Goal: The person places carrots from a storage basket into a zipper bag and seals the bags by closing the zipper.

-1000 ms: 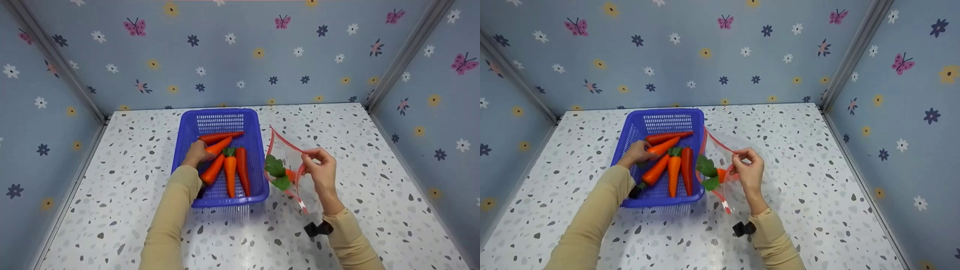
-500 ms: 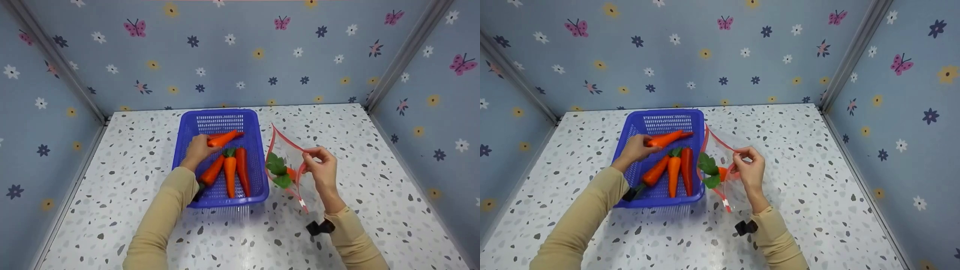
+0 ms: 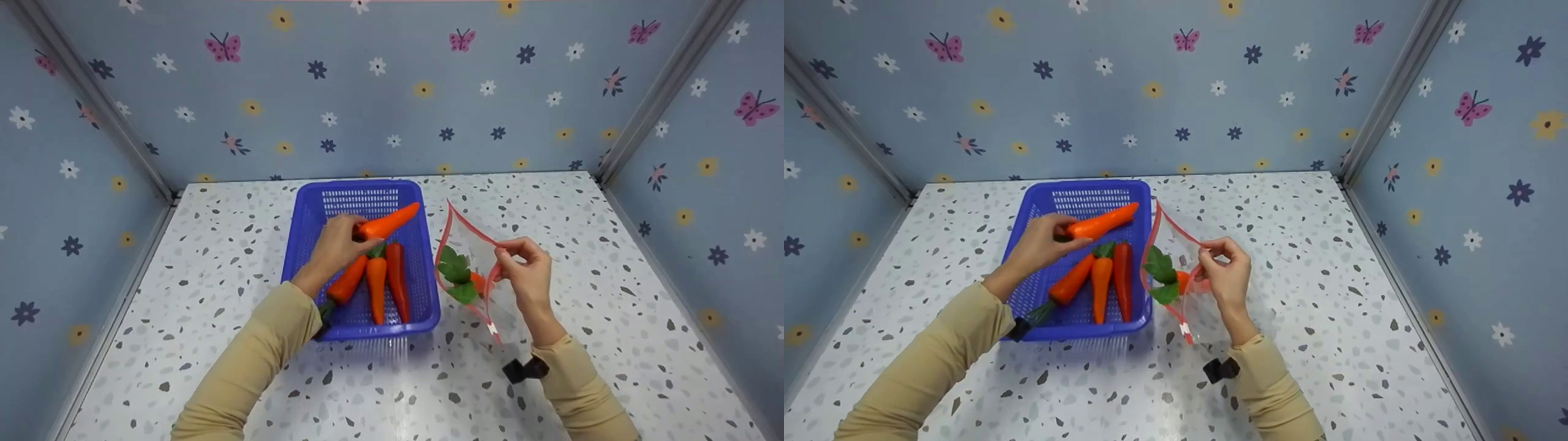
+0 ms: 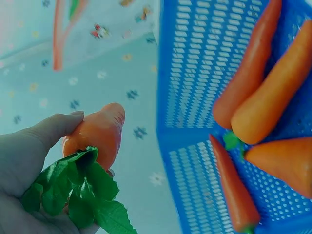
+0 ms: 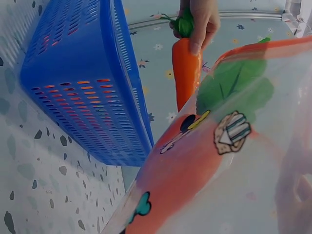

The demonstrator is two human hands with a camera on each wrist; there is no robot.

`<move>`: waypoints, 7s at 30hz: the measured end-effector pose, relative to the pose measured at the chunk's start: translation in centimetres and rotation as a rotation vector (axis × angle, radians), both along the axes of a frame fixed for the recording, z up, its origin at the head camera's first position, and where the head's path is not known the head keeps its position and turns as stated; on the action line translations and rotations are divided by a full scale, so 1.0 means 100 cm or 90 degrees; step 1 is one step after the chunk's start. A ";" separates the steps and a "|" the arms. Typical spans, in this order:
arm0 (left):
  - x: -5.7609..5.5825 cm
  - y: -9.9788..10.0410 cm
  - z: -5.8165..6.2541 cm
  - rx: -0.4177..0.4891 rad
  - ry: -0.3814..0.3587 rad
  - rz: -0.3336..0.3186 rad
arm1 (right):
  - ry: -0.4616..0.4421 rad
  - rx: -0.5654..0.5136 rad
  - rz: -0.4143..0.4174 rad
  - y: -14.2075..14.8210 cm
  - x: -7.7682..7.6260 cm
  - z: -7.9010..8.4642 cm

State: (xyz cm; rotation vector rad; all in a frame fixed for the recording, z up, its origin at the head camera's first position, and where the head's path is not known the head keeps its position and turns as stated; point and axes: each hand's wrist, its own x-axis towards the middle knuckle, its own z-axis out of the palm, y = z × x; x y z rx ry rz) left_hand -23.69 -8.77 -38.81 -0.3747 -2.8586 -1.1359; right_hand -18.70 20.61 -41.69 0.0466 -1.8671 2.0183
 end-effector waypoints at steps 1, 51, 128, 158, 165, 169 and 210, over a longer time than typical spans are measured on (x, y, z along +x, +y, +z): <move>0.004 0.001 0.002 0.004 0.003 -0.002 | -0.001 0.002 -0.001 0.000 0.000 0.000; 0.064 0.050 -0.005 0.018 0.075 -0.164 | 0.056 0.011 0.034 0.008 -0.013 -0.017; -0.025 0.030 -0.025 -0.066 -0.074 0.104 | 0.020 0.015 0.002 -0.007 0.003 0.010; -0.156 -0.076 -0.254 -0.048 -0.378 0.049 | 0.025 0.023 -0.012 -0.008 0.001 0.009; -0.148 -0.088 -0.258 -0.028 -0.497 0.019 | 0.063 0.025 -0.006 0.001 -0.012 -0.015; -0.129 -0.083 -0.229 -0.057 -0.524 0.000 | 0.077 0.018 -0.003 0.006 -0.017 -0.024; -0.038 -0.024 -0.061 0.044 -0.372 0.117 | 0.028 -0.015 -0.001 -0.009 -0.002 0.005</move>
